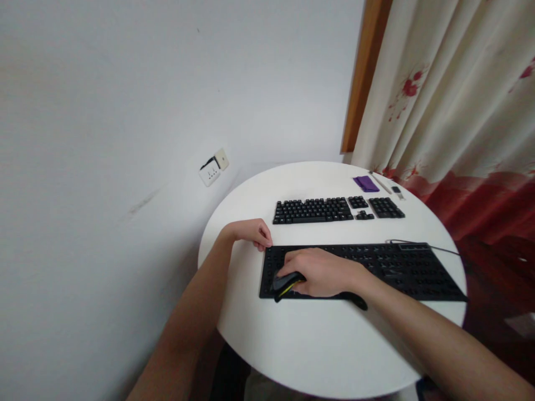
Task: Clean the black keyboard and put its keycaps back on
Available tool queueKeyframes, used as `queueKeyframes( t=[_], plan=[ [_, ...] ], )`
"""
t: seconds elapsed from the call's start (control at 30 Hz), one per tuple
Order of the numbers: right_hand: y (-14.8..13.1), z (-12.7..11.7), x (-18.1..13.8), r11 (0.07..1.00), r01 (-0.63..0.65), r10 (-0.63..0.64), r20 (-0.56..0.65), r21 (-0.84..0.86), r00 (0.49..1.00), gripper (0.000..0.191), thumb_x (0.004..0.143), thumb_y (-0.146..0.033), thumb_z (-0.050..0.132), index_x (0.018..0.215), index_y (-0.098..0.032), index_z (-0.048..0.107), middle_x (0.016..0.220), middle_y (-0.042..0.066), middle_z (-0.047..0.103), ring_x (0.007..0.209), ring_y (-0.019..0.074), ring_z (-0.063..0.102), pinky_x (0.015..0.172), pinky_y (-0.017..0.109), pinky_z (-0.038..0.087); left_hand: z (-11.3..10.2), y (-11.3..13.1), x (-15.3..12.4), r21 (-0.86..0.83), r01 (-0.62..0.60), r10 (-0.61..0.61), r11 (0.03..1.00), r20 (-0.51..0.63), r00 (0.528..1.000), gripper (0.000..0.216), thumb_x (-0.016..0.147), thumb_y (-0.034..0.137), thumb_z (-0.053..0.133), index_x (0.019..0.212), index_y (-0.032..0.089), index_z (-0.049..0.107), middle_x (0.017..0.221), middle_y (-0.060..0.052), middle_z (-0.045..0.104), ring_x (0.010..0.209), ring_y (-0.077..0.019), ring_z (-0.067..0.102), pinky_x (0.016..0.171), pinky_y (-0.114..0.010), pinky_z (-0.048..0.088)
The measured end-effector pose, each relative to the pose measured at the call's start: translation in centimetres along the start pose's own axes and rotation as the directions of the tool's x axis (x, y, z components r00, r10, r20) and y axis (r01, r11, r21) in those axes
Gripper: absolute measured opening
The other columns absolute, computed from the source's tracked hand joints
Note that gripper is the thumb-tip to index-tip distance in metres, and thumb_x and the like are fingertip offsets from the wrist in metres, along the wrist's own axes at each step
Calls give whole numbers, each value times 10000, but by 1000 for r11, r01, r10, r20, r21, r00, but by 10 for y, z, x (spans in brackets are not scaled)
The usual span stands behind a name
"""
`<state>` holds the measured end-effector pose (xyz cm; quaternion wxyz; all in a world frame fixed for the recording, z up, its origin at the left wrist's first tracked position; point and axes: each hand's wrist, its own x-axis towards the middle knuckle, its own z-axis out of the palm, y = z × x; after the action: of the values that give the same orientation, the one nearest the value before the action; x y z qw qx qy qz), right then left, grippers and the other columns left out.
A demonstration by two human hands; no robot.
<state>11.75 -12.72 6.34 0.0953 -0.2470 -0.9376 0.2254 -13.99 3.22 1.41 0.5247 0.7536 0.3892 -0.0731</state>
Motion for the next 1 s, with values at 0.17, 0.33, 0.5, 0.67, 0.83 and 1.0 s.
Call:
queueKeyframes(
  t=[0.17, 0.33, 0.5, 0.67, 0.83, 1.0],
  plan=[
    [13, 6, 6, 889, -402, 343, -260, -220, 902, 326, 855, -144, 543, 1140, -181, 695, 1054, 115, 653, 995, 252, 612, 820, 340, 445, 1, 0, 0, -24, -2, 1, 1000, -6, 1000, 330, 701, 457, 832, 812, 150, 789, 667, -66, 741, 600, -145, 678, 595, -214, 519],
    [17, 4, 4, 834, -492, 426, -276, -248, 861, 332, 864, -139, 531, 1156, -158, 688, 1054, 131, 636, 987, 258, 607, 824, 349, 451, 0, -4, 2, -27, 8, -8, 1000, -9, 1000, 334, 686, 457, 843, 806, 150, 789, 662, -66, 740, 598, -145, 679, 588, -211, 515],
    [-8, 6, 3, 998, -13, 13, -5, -67, 1000, 290, 851, -182, 592, 1116, -219, 704, 1057, 63, 659, 955, 205, 625, 822, 294, 455, -1, -4, 2, -16, 0, 0, 1000, -3, 1000, 319, 698, 449, 837, 805, 152, 789, 665, -68, 740, 607, -151, 689, 576, -205, 513],
    [-11, 6, 5, 1000, 12, -12, -56, -4, 998, 318, 876, -191, 581, 1178, -239, 669, 1108, 50, 660, 1023, 205, 617, 868, 293, 450, 0, 2, -1, -10, 6, -6, 1000, 0, 1000, 328, 695, 456, 834, 809, 152, 792, 664, -66, 740, 607, -151, 687, 574, -204, 515],
    [7, 6, 6, 838, -513, 458, -274, -186, 846, 317, 887, -151, 515, 1182, -144, 632, 1122, 150, 626, 1033, 278, 596, 854, 383, 458, 1, 5, -2, -23, 2, -2, 1000, -3, 1000, 315, 698, 444, 830, 798, 149, 788, 656, -66, 737, 594, -149, 678, 582, -212, 512],
    [-5, 16, 10, 928, -313, 284, -162, -203, 945, 357, 846, -168, 562, 1196, -155, 631, 1107, 133, 623, 1019, 264, 604, 843, 364, 474, 1, 8, -4, 0, 5, -5, 1000, 1, 1000, 318, 704, 446, 824, 789, 142, 786, 648, -66, 731, 589, -145, 667, 567, -206, 500]
  ],
)
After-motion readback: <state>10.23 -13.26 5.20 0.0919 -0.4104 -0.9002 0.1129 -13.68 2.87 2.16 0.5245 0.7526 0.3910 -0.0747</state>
